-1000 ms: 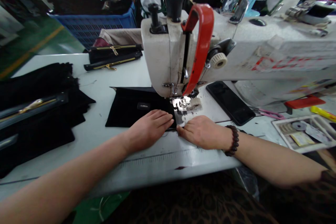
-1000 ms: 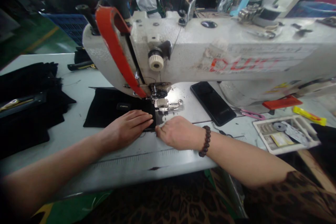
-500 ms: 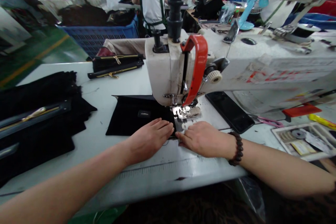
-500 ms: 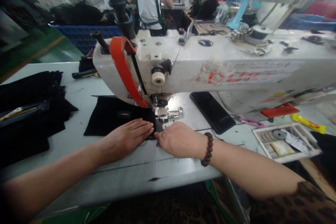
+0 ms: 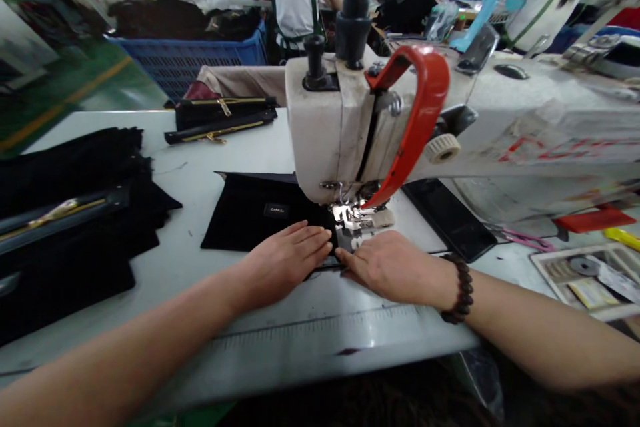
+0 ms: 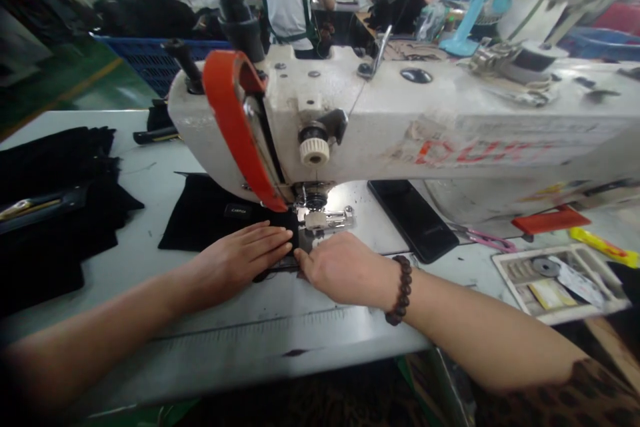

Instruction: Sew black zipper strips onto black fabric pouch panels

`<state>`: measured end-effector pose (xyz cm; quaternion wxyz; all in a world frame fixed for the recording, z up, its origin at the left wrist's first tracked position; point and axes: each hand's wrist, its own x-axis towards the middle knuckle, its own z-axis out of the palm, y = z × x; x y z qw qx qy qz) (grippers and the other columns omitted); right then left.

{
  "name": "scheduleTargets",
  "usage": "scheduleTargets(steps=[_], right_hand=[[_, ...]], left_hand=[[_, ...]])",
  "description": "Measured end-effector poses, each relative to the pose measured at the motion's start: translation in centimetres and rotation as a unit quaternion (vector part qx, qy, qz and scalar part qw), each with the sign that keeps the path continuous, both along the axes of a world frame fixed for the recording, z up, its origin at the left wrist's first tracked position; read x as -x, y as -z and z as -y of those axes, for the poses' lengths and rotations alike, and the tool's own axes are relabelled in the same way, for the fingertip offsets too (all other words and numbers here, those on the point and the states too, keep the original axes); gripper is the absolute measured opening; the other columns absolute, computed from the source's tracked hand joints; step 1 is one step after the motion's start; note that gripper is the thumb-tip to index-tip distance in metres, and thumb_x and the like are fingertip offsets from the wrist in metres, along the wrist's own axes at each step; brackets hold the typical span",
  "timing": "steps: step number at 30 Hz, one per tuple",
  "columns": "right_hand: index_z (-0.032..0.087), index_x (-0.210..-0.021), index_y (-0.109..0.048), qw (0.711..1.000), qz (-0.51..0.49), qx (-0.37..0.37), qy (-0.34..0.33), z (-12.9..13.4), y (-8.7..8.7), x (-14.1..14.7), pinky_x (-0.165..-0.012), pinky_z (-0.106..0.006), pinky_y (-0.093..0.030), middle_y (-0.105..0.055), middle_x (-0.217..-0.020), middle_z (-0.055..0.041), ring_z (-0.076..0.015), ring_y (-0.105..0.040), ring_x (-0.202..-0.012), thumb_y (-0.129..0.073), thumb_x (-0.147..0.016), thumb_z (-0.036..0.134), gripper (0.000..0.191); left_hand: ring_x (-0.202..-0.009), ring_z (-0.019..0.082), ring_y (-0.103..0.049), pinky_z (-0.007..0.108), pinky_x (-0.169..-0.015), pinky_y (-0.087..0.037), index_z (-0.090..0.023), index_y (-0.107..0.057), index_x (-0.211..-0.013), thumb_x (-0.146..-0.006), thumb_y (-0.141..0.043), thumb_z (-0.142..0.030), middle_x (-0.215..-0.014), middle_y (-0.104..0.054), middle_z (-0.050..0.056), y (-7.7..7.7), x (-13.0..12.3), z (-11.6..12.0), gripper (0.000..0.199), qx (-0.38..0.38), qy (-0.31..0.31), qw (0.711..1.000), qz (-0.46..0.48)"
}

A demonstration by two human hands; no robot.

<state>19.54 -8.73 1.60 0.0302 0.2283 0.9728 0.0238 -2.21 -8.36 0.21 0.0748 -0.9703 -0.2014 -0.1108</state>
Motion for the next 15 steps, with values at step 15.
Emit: scheduleTargets(steps=[15], right_hand=[[0.014,-0.107,-0.055,0.996,-0.005,-0.006,0.093,-1.0,0.2,0.4,-0.046,-0.027,-0.017,-0.062,-0.065,-0.0047,-0.0128,-0.053,-0.054,-0.041,-0.090,0.034,0.030]], left_hand=[[-0.101,0.023,-0.056,0.038,-0.088,-0.046,-0.006,-0.055,-0.105,-0.085,-0.038,-0.007,-0.108,-0.061,0.014,0.1,0.0,-2.1,0.027,0.016,-0.001,1.000,0.024]])
